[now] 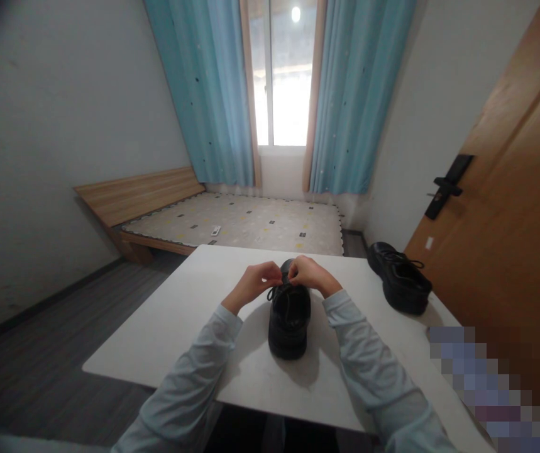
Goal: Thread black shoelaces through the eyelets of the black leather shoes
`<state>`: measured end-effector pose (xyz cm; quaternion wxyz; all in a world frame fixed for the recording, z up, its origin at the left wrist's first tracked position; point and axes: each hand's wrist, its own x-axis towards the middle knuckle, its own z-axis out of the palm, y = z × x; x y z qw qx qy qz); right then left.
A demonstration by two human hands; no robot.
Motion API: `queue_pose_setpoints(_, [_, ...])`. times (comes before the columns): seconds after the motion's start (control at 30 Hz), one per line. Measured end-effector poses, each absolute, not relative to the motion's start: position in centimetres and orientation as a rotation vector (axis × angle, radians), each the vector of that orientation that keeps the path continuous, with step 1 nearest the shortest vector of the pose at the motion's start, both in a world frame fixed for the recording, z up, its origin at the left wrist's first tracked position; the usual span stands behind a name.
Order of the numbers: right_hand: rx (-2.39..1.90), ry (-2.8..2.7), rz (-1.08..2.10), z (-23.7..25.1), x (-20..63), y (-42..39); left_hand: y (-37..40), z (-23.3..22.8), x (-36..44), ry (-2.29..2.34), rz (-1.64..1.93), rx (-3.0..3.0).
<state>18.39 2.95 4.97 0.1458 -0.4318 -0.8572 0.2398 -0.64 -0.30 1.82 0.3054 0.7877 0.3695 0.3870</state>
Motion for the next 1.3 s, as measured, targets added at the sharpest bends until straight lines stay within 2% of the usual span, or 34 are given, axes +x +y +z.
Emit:
queue_pose_setpoints(0.17, [-1.255,-2.467,0.604,4.8,18.2,2.4,-0.3,2.0,-0.6,0.972,1.033,2.173])
queue_pose_setpoints(0.37, [-1.370,-2.413,0.323,4.7,17.6,1.1,-0.5,2.3,-0.6,1.049,1.118,2.202])
queue_pose_setpoints(0.63, [-1.530,-2.288,0.101,6.3,19.0,0.1,-0.9,1.8,-0.4,0.909,0.909,2.139])
queue_pose_setpoints(1.07, [-1.315,-1.891,-0.101,10.1,23.7,-3.2,-0.5,1.4,-0.7,0.929,0.837,2.159])
queue_pose_setpoints(1.3, [-1.176,-1.883,-0.249,11.6,26.2,-5.7,-0.7,1.6,-0.8,0.939,0.810,2.152])
